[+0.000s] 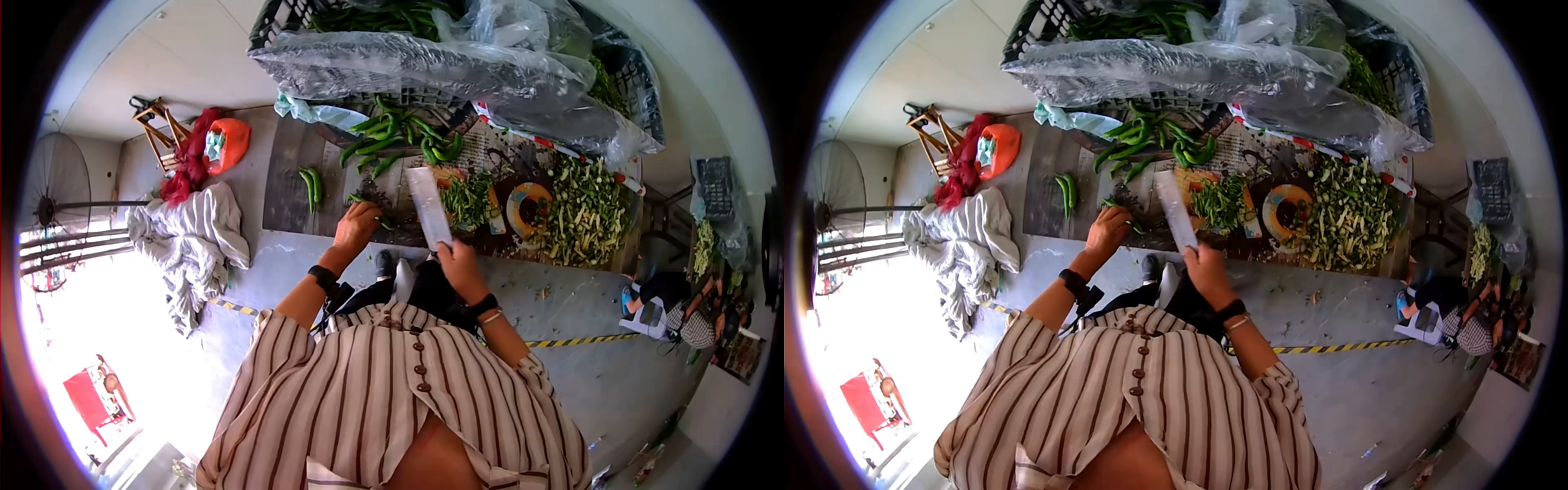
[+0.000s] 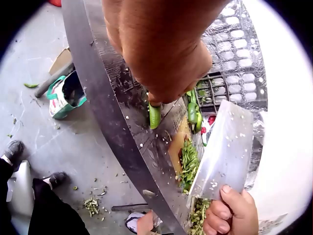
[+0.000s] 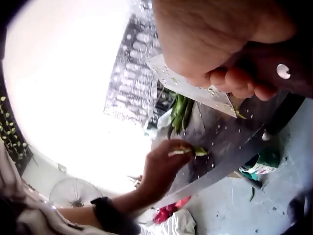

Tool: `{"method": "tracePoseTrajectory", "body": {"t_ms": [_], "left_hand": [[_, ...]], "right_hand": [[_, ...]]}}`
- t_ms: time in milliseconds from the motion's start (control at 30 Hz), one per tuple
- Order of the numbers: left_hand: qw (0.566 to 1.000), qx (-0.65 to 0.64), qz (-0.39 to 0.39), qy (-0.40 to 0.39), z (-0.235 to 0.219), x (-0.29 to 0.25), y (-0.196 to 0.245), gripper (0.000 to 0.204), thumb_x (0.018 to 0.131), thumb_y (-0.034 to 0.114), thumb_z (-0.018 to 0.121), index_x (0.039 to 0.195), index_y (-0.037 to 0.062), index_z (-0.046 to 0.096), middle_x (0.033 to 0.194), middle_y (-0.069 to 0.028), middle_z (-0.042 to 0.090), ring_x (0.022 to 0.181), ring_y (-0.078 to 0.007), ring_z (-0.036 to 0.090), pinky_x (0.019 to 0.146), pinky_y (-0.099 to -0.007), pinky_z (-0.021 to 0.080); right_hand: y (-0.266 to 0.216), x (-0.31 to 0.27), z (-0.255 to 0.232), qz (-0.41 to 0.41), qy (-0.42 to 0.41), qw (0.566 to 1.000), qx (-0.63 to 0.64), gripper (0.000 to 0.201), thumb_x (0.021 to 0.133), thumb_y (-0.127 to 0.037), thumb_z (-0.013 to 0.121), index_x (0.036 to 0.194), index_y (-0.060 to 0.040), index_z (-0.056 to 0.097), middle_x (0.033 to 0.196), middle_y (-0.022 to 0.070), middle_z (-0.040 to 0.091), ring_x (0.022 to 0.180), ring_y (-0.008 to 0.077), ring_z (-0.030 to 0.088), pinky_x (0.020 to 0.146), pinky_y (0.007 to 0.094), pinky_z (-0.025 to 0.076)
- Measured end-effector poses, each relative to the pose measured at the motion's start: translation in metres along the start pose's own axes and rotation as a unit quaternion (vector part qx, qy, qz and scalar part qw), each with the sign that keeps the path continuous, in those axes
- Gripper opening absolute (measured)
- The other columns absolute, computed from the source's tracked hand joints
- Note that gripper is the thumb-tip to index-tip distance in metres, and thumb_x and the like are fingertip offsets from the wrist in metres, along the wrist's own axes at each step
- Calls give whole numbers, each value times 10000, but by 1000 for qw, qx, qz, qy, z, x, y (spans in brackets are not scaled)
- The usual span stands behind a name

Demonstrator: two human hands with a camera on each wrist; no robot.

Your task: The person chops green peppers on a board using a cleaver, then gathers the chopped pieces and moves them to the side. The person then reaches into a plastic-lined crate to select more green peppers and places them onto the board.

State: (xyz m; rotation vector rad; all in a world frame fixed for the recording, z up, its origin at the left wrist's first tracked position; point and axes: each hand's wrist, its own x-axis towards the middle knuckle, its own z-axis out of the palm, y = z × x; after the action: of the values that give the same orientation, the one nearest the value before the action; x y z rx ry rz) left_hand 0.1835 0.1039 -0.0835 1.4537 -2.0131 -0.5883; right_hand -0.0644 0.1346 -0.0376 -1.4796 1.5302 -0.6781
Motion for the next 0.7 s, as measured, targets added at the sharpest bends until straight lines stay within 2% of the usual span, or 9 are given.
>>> {"method": "tracePoseTrajectory", "body": {"t_ms": [200, 267, 367, 433, 700], "left_hand": [[999, 0, 22, 37, 1, -6, -5, 179, 709, 11, 618, 882, 54, 602, 945, -90, 573, 877, -292, 553, 750, -362, 473], [999, 0, 22, 31, -1, -9, 0, 189, 717, 27, 622, 899, 75, 604, 946, -67, 576, 883, -265, 558, 743, -343, 484], [999, -8, 19, 33, -1, -11, 3, 185, 727, 23, 617, 908, 59, 604, 940, -81, 573, 870, -279, 555, 741, -350, 477], [999, -8, 20, 32, -1, -13, 2, 195, 724, 21, 620, 915, 59, 604, 939, -80, 572, 871, -277, 552, 740, -351, 476], [999, -14, 33, 38, -7, -17, 3, 214, 707, 13, 637, 915, 51, 604, 942, -75, 569, 875, -277, 543, 739, -352, 473]], "right_hand": [[-1, 22, 47, -38, -50, 998, -7, 294, 808, -193, 561, 713, 83, 526, 687, 297, 527, 717, 450, 547, 573, 466, 430], [-3, 25, 50, -33, -53, 998, -6, 301, 805, -190, 562, 696, 88, 518, 690, 300, 525, 717, 452, 543, 574, 469, 430], [-1, 30, 52, -38, -61, 997, -12, 305, 800, -190, 562, 688, 90, 517, 700, 304, 526, 730, 455, 537, 585, 475, 431], [3, 33, 53, -9, -93, 996, -4, 299, 798, -193, 560, 710, 91, 527, 718, 303, 532, 749, 455, 535, 601, 480, 433], [-9, 35, 58, -8, -101, 995, -5, 294, 801, -195, 549, 754, 95, 538, 743, 304, 539, 774, 454, 537, 622, 474, 442]]}}
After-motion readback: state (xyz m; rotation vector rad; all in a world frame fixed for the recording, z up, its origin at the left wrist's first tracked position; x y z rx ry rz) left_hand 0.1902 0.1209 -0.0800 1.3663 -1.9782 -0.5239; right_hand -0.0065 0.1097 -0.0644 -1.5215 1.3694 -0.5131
